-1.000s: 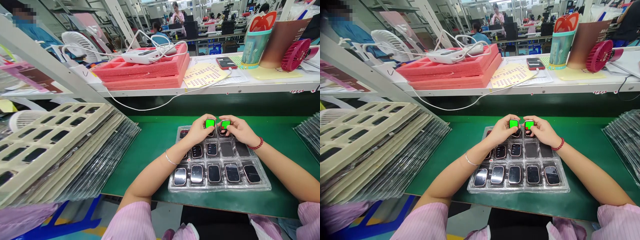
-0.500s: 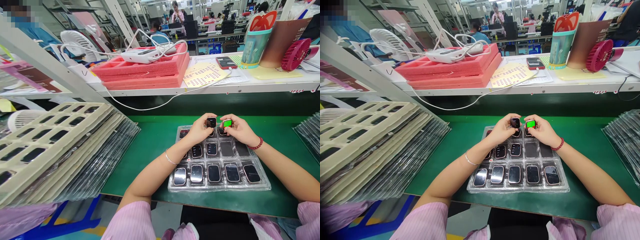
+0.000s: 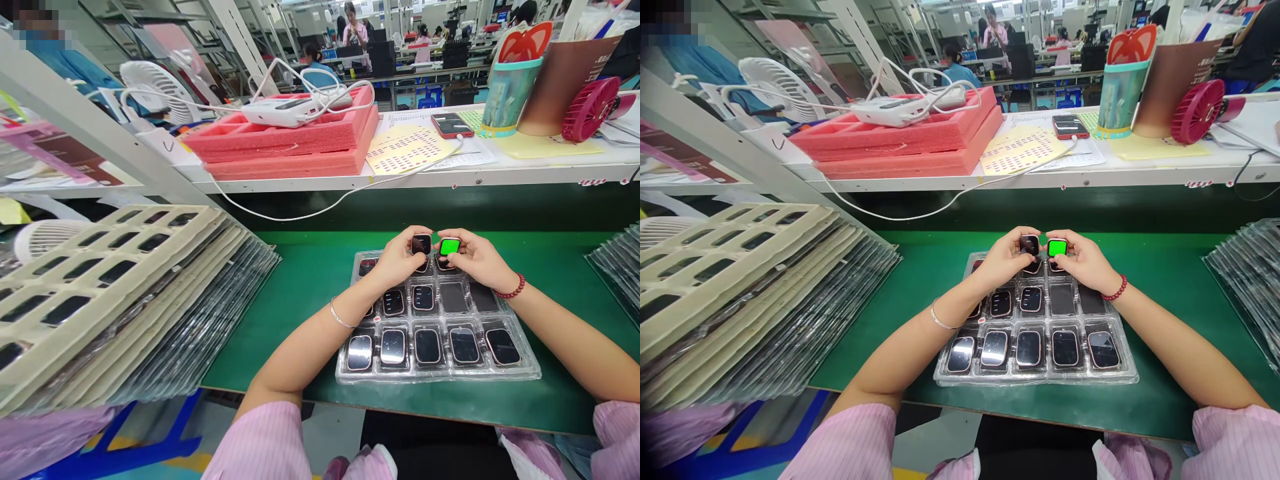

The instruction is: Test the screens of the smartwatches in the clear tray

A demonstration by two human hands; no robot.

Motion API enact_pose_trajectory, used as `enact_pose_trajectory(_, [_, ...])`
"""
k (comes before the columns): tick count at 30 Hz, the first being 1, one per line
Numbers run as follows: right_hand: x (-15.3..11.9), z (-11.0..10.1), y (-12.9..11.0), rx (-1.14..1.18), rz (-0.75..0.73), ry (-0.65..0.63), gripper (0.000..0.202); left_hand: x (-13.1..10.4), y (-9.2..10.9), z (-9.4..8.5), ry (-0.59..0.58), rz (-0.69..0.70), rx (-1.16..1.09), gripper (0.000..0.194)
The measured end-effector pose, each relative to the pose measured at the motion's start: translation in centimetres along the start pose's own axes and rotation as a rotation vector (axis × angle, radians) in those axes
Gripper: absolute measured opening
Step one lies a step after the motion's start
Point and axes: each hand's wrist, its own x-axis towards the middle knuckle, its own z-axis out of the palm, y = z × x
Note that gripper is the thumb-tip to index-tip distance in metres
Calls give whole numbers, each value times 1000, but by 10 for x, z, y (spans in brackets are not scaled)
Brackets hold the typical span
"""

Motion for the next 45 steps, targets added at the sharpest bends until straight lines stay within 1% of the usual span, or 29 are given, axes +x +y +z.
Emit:
enact_pose_trajectory(3, [0,0,-1,-8,17,-6,38,1,-1,0,13,18,-19,35])
enact_pose_trajectory(6, [-1,0,-1,1,-12,-7,43,1,-2,0,40,18,-13,32])
enact_pose_trajectory(8, [-1,0,-1,11,-11,-13,45,1,-1,-1,48,16,7,36])
enact_pose_trajectory(11, [-1,0,-1,6,29,-17,43,0,0,-1,32,10,16,42])
enact_pose_trajectory(19, [0,1,0,31,37,-18,49,0,-1,-2,-4,8,-33,51])
enact_pose_trajectory(23, [0,0,1,39,29,-17,54,0,-2,-2,-5,-19,-86,57])
enact_pose_trajectory(26, [2,-2,2,123,49,-22,64,1,-1,-3,-6,-83,-221,65])
enact_pose_trajectory(30, [4,-5,1,261,96,-15,64,2,3,-4,-22,-190,-390,69])
enact_pose_trajectory(32, [5,-6,-1,311,161,-3,62,3,6,-5,-24,-242,-469,58])
enact_pose_trajectory(34, [5,-8,-3,381,242,-2,51,5,9,-7,-53,-339,-568,40])
enact_pose_trajectory(35, [6,-9,-4,421,278,-9,48,6,11,-8,-78,-401,-617,41])
enact_pose_trajectory(37, [7,-11,-5,488,327,-30,54,9,12,-11,-131,-512,-693,57])
enact_pose_trajectory(39, [8,-13,-6,510,360,-48,62,11,12,-13,-172,-579,-739,67])
enact_pose_trajectory(41, [9,-15,-5,508,383,-56,64,13,10,-15,-202,-607,-766,71])
enact_pose_trajectory(43, [9,-15,-5,506,388,-66,65,13,8,-15,-224,-605,-775,69])
enact_pose_trajectory(44, [8,-15,-5,503,381,-72,62,13,7,-15,-222,-591,-771,64])
enact_pose_trajectory(45, [8,-15,-5,495,368,-77,56,12,7,-14,-208,-563,-757,56])
